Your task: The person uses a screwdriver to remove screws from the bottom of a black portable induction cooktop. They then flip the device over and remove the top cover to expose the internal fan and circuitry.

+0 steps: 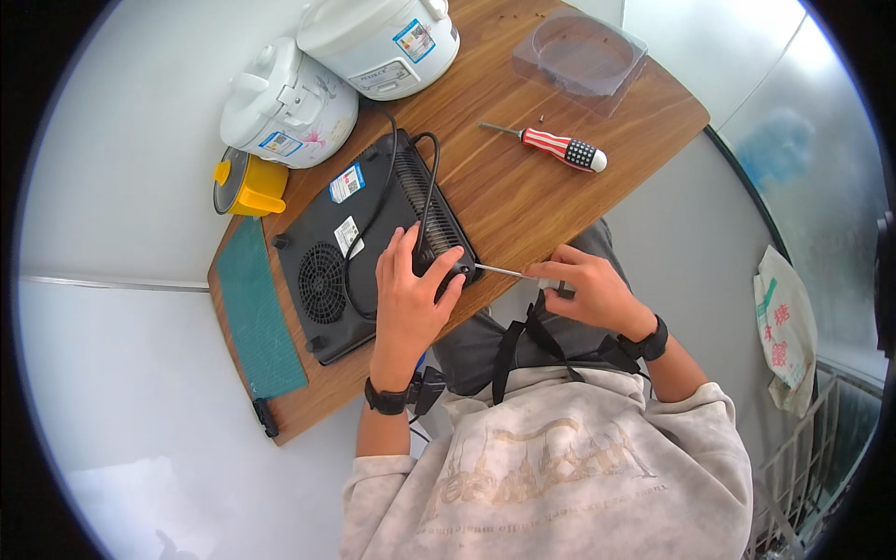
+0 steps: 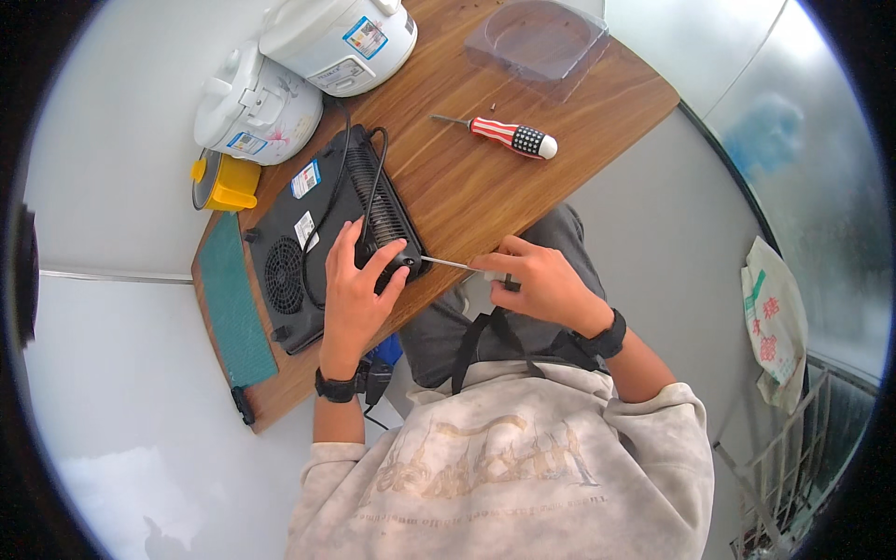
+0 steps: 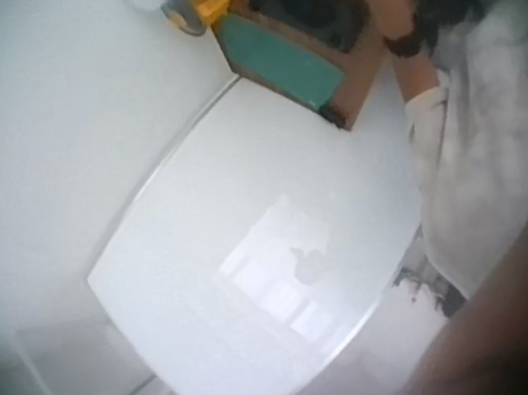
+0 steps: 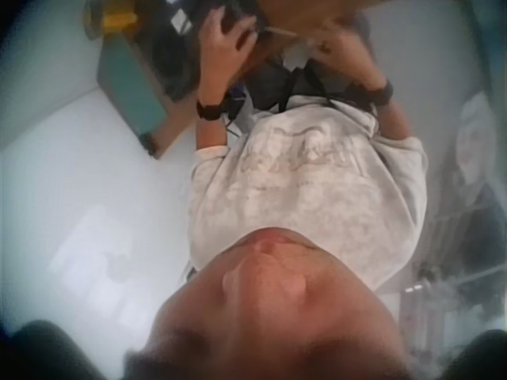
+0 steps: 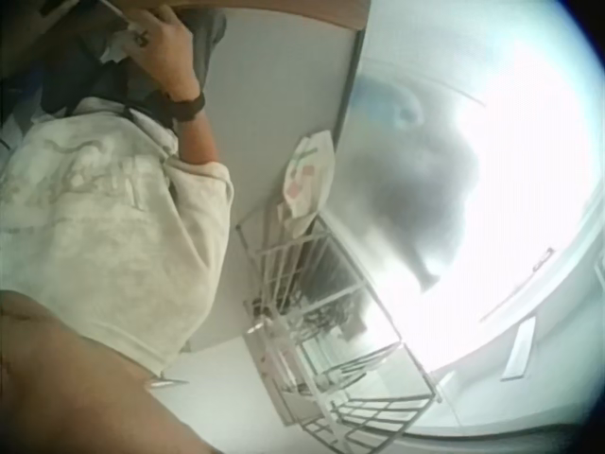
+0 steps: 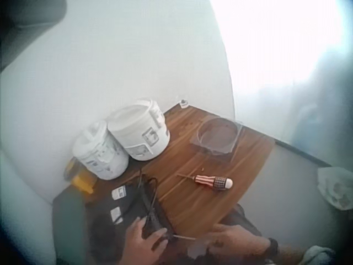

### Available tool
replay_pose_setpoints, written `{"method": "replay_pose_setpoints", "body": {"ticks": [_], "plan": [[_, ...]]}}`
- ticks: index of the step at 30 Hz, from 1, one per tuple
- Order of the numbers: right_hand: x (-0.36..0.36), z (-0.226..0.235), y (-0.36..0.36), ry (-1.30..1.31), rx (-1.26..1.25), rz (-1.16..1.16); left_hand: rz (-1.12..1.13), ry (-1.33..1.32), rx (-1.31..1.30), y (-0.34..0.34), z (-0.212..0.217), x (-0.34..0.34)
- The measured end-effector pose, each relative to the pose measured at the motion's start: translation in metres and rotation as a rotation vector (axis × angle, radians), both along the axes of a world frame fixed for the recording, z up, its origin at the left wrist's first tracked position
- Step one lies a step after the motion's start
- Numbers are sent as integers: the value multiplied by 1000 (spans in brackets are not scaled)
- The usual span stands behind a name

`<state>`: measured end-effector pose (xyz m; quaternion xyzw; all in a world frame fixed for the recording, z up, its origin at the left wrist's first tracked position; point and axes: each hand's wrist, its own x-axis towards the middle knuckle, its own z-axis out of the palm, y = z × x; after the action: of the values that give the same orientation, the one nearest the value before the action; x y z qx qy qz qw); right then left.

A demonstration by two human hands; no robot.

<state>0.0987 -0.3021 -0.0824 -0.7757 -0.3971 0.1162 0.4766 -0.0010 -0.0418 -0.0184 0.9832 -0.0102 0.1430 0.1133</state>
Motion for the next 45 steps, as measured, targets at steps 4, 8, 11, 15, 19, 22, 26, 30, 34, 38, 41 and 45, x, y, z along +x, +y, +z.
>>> {"method": "replay_pose_setpoints", "body": {"ticks": [4,8,11,15,19,22,26,30,34,38,41,45], "plan": [[0,2,0,13,6,3,-14,-4,-8,1,-3,-2],[-1,4,-1,-30,-13,7,-35,-3,3,3,-4,0],[-3,11,-5,-85,-71,-2,-36,24,22,2,-4,0],[-9,21,-18,-149,-75,-55,-21,62,33,0,-4,-1],[-11,32,-35,-204,-177,-85,-2,47,50,0,-8,-1],[-12,40,-33,-189,-130,-98,14,59,48,-2,-7,-1],[-13,44,-19,-227,-81,-63,16,60,44,-1,-9,-1],[-16,42,-13,-234,-107,-45,10,41,27,-1,-9,-1],[-17,38,-14,-240,-124,-51,-4,33,25,0,-10,-2],[-19,41,-8,-279,-102,-52,8,45,46,0,-9,-3],[-17,46,-7,-319,-140,-43,19,61,72,-1,-10,-1],[-17,47,-7,-312,-156,-33,21,52,92,-1,-9,0]]}}
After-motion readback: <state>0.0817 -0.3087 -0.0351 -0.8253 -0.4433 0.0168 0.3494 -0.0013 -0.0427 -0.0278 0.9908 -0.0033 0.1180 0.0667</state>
